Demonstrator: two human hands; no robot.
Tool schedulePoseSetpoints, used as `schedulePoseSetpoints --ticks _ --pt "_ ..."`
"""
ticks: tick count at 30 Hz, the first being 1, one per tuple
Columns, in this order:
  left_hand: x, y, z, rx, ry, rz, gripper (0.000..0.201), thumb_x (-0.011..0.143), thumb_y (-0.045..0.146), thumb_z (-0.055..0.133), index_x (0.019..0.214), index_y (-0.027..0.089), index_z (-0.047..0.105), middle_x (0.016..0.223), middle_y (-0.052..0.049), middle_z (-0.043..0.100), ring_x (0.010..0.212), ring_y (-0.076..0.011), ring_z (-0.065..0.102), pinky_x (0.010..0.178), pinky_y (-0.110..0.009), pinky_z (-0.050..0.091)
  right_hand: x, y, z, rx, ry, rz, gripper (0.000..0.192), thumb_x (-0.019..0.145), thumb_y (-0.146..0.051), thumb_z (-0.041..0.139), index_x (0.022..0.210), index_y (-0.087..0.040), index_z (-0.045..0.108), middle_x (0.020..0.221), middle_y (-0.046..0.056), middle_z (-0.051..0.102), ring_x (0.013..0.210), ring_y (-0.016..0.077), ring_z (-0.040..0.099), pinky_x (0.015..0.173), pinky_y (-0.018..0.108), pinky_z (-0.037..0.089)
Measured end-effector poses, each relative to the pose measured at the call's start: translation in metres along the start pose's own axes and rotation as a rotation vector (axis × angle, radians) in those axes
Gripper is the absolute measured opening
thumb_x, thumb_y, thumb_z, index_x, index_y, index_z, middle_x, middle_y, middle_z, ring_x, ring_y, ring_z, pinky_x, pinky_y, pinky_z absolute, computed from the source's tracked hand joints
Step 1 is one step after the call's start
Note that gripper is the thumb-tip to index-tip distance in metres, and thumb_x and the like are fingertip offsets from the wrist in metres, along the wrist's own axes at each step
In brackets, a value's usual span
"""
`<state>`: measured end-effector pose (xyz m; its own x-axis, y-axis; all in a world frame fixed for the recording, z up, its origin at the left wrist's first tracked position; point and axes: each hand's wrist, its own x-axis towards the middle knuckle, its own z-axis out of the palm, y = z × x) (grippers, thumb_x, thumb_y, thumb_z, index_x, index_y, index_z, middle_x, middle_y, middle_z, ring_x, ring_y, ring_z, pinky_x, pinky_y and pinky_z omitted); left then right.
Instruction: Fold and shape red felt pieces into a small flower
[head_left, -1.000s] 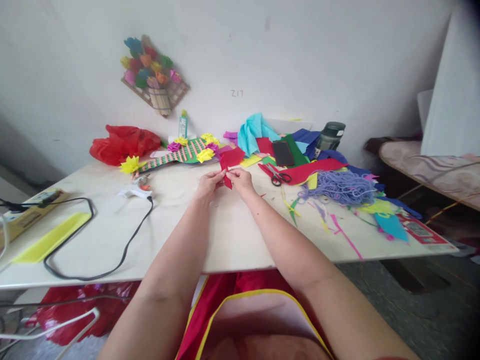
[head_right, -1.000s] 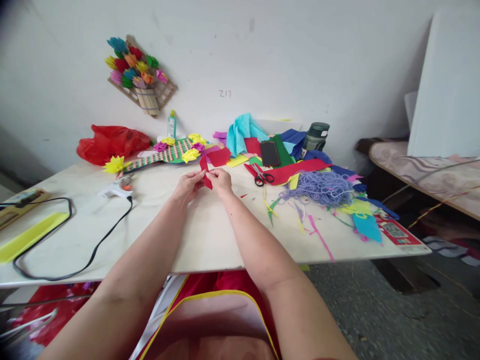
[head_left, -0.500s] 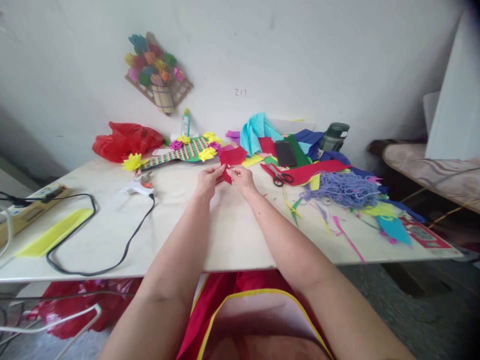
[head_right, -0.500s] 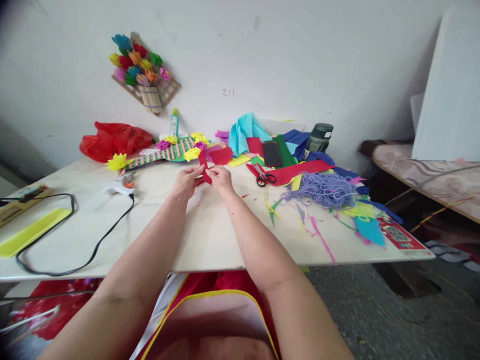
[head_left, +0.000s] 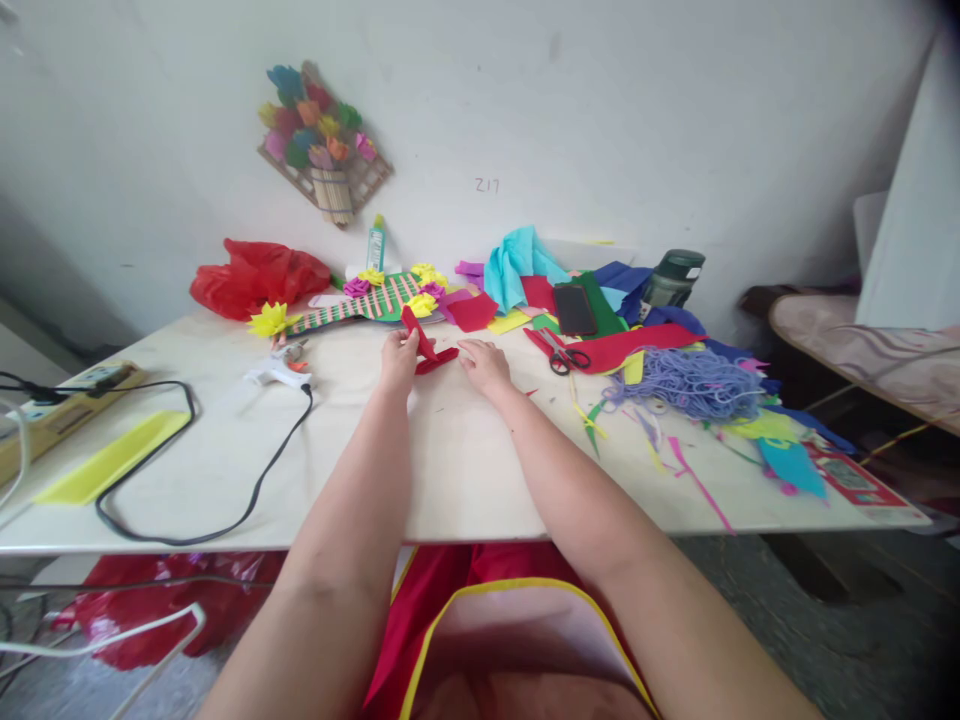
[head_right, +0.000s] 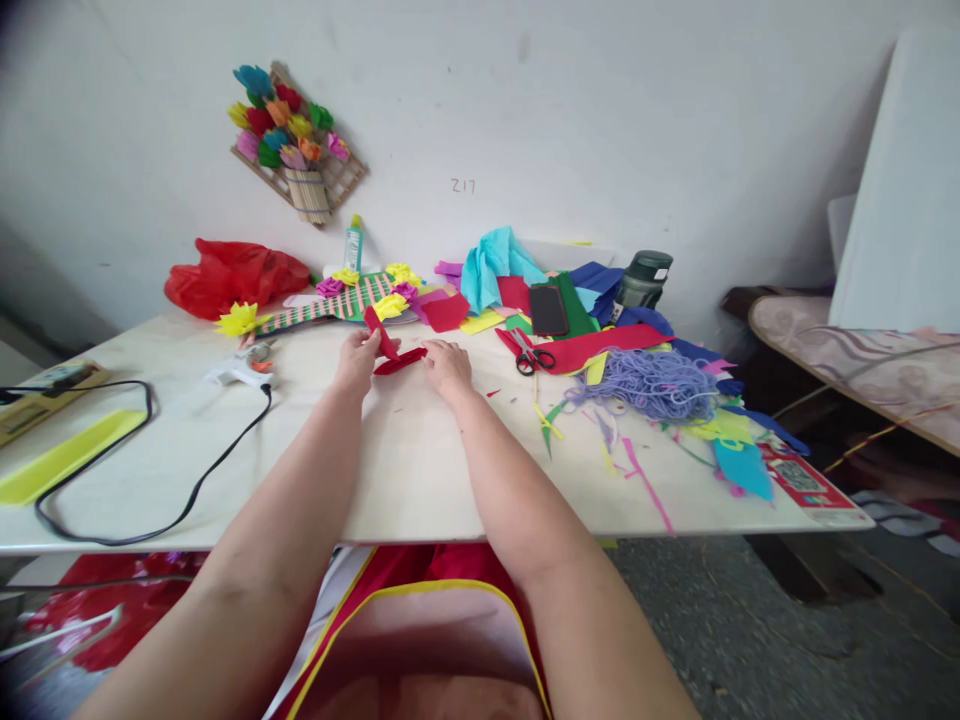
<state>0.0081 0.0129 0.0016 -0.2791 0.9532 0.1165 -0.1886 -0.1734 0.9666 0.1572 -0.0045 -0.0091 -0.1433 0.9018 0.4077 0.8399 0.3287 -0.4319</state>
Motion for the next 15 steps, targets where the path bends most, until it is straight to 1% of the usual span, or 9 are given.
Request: schedulePoseSetpoints --ticks 4,7,11,13,15 --pt "0.001 -0.006 0.003 0.114 -0.007 -0.114 0.015 0.083 0.024 0.054 0.079 0.020 0.040 0.062 -0.001 0.065 0.049 -0.0132 0.061 0.060 -0.028 0.050 0.001 -0.001 0.006 -0.078 -0.029 -0.069 0.042 0.086 -0.018 0.043 0.127 -0.020 0.052 0.132 0.003 0.054 0.114 0.0219 0.048 0.098 0.036 0.035" --pt "0.005 -0.011 0.004 0.173 0.002 -0.125 0.013 0.083 0.022 0.052 0.080 0.020 0.040 0.064 -0.001 0.065 0.046 -0.0129 0.060 0.055 -0.027 0.049 0.003 0.000 0.010 -0.111 -0.041 -0.086 0.043 0.088 -0.019 0.041 0.129 -0.021 0.051 0.131 0.003 0.055 0.114 0.0220 0.048 0.097 0.036 0.034" --pt "0.009 -0.015 0.002 0.221 0.001 -0.133 0.012 0.083 0.022 0.052 0.081 0.020 0.040 0.068 -0.003 0.067 0.048 -0.0139 0.062 0.055 -0.027 0.050 0.008 -0.004 0.015 -0.142 -0.040 -0.086 0.041 0.090 -0.020 0.036 0.128 -0.022 0.052 0.129 0.002 0.056 0.113 0.0224 0.048 0.094 0.036 0.035" --pt "0.011 -0.018 0.000 0.247 0.002 -0.129 0.012 0.082 0.024 0.054 0.082 0.020 0.042 0.070 -0.004 0.068 0.051 -0.0151 0.064 0.056 -0.027 0.050 0.012 -0.007 0.018 -0.169 -0.058 -0.107 0.039 0.090 -0.019 0.035 0.124 -0.022 0.055 0.127 0.003 0.057 0.113 0.0224 0.049 0.093 0.036 0.035" --pt "0.013 -0.021 -0.001 0.279 0.014 -0.117 0.013 0.081 0.025 0.056 0.083 0.020 0.044 0.070 -0.005 0.069 0.056 -0.0168 0.066 0.058 -0.027 0.050 0.016 -0.011 0.020 -0.198 -0.105 -0.139 0.037 0.090 -0.018 0.034 0.118 -0.022 0.059 0.124 0.003 0.060 0.111 0.0222 0.050 0.091 0.035 0.035"
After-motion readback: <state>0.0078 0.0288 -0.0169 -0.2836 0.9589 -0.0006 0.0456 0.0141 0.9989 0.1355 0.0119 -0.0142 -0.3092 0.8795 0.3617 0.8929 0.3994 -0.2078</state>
